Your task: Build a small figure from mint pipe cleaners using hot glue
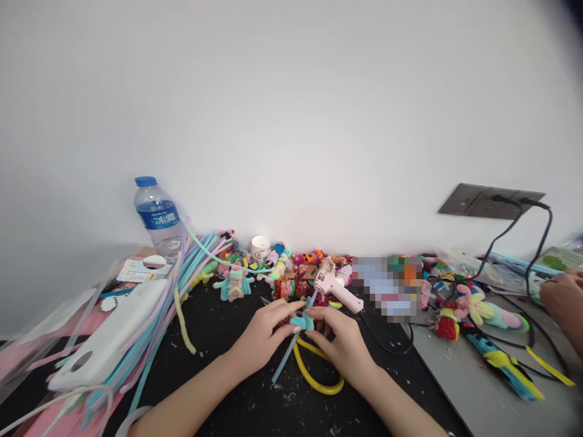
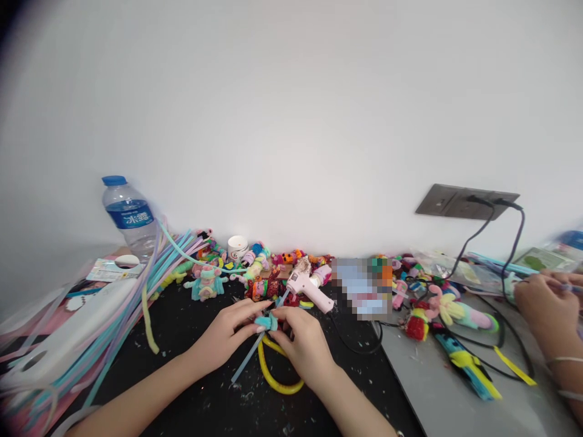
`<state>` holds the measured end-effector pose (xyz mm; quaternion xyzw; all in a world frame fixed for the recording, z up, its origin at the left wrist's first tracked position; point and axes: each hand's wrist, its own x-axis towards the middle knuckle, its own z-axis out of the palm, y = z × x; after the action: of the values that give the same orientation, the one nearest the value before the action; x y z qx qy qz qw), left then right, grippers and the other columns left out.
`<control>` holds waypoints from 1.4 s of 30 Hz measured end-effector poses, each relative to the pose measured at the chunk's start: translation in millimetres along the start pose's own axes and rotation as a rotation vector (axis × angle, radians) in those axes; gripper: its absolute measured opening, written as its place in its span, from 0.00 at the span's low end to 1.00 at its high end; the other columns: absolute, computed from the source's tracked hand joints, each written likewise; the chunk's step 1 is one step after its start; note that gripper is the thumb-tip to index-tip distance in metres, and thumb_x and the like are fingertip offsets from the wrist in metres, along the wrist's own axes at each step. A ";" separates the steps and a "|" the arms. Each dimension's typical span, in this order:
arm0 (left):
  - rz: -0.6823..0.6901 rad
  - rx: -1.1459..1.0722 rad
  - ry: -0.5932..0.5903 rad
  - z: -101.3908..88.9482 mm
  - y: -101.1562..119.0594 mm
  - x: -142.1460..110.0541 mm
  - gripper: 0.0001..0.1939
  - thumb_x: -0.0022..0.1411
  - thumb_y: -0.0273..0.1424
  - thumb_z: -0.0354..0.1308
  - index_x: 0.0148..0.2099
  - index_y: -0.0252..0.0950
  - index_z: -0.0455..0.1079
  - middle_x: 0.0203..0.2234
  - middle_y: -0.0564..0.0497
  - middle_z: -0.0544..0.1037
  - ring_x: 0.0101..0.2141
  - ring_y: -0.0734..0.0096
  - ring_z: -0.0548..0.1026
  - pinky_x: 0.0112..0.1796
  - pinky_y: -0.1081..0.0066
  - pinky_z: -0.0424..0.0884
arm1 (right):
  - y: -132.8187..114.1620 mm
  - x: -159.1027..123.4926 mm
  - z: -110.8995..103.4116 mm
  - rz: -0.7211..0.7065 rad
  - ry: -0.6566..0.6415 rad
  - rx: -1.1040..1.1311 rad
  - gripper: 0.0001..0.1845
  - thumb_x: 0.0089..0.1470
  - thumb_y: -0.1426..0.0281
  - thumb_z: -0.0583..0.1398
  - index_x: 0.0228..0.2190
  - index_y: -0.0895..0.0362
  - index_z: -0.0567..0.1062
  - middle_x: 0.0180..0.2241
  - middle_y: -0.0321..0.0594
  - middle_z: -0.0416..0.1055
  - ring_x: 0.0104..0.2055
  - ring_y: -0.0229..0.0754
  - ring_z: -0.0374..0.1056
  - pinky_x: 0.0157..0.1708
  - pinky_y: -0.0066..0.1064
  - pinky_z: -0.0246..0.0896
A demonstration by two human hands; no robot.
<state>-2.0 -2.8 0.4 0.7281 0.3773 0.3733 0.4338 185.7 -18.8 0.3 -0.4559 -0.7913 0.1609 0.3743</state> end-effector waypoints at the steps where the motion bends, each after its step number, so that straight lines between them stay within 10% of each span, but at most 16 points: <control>1: -0.037 -0.060 0.013 0.9 -0.7 0.1 0.17 0.56 0.29 0.54 0.49 0.41 0.67 0.33 0.49 0.74 0.35 0.65 0.71 0.39 0.68 0.67 | -0.5 -0.1 -0.2 -0.007 -0.004 -0.002 0.11 0.47 0.74 0.61 0.36 0.55 0.73 0.33 0.41 0.74 0.29 0.41 0.70 0.26 0.29 0.66; 13: -0.207 -0.408 0.138 7.3 0.0 0.6 0.10 0.48 0.29 0.63 0.27 0.34 0.62 0.21 0.56 0.70 0.25 0.74 0.69 0.29 0.73 0.66 | -6.5 1.3 -1.9 -0.016 -0.026 0.074 0.08 0.47 0.73 0.63 0.33 0.56 0.71 0.32 0.39 0.73 0.30 0.40 0.68 0.28 0.29 0.65; 42: -0.366 -0.730 0.022 5.9 2.4 -1.4 0.10 0.50 0.31 0.63 0.30 0.32 0.65 0.25 0.53 0.72 0.27 0.76 0.69 0.31 0.74 0.67 | -7.6 1.3 -6.2 -0.048 0.023 0.111 0.08 0.49 0.72 0.62 0.34 0.57 0.71 0.28 0.37 0.73 0.27 0.38 0.68 0.29 0.26 0.64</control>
<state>3.0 -6.9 0.3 0.4432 0.3480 0.4069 0.7189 185.3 -22.3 9.5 -0.4171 -0.7875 0.1904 0.4119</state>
